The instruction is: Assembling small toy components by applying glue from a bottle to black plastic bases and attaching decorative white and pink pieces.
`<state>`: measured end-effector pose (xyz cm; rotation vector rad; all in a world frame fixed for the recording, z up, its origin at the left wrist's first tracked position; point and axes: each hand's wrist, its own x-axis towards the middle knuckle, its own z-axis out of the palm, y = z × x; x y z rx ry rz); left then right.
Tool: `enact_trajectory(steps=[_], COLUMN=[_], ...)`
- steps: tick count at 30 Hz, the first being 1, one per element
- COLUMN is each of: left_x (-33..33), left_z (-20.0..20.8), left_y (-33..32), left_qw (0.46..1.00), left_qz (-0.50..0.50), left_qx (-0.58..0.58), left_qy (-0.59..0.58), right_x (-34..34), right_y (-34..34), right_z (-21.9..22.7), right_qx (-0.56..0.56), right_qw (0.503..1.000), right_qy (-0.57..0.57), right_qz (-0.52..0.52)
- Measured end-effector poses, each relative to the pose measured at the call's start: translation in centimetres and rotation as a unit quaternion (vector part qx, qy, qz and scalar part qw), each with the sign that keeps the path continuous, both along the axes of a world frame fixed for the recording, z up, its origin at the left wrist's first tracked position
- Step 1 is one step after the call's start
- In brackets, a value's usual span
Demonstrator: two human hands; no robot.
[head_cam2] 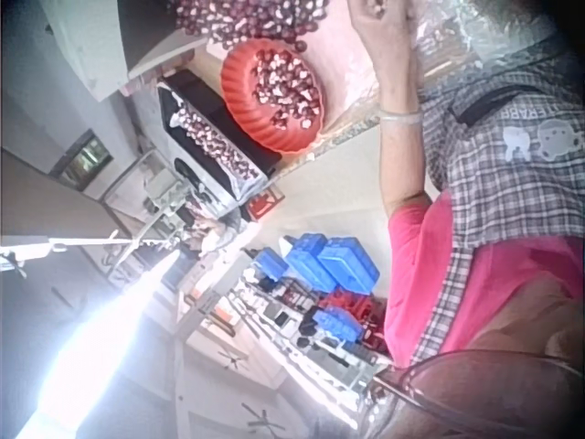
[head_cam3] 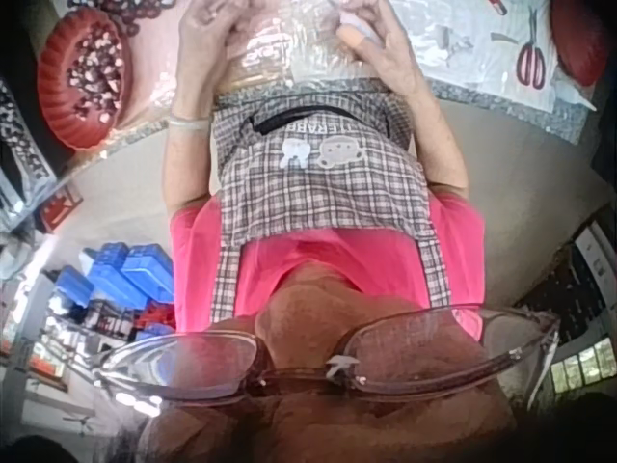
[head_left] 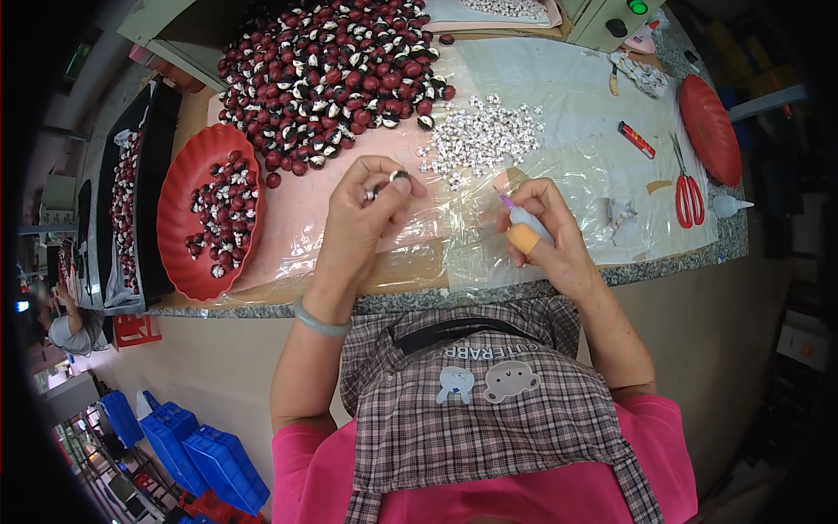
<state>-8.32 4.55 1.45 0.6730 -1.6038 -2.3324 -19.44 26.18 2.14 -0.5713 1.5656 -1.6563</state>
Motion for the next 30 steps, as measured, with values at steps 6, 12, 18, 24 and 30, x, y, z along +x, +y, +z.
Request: enact_trajectory(steps=[6, 12, 18, 24, 30], left_x=[2.8, 3.5, 3.5, 3.4, 3.4], left_z=[-1.0, -0.9, -0.8, -1.2, -1.4], left_y=[2.6, 3.3, 4.0, 4.0, 3.9], left_qw=[0.986, 0.968, 0.97, 0.971, 0.969], left_qz=[-0.046, -0.071, -0.067, -0.062, -0.066], left_qx=[0.156, 0.236, 0.229, 0.224, 0.233], left_qy=[0.031, 0.056, 0.048, 0.051, 0.052], right_x=[-0.2, 0.1, 1.1, 1.6, 1.9], right_y=[0.2, 0.3, 0.3, 0.6, 0.5], right_z=[-0.5, 0.1, 1.7, 2.3, 2.6], right_qx=[-0.047, -0.066, -0.03, -0.032, -0.012], right_qw=[0.999, 0.996, 0.99, 0.963, 0.937], right_qy=[0.017, 0.011, 0.097, 0.24, 0.329], right_qz=[0.017, -0.061, -0.102, -0.114, -0.116])
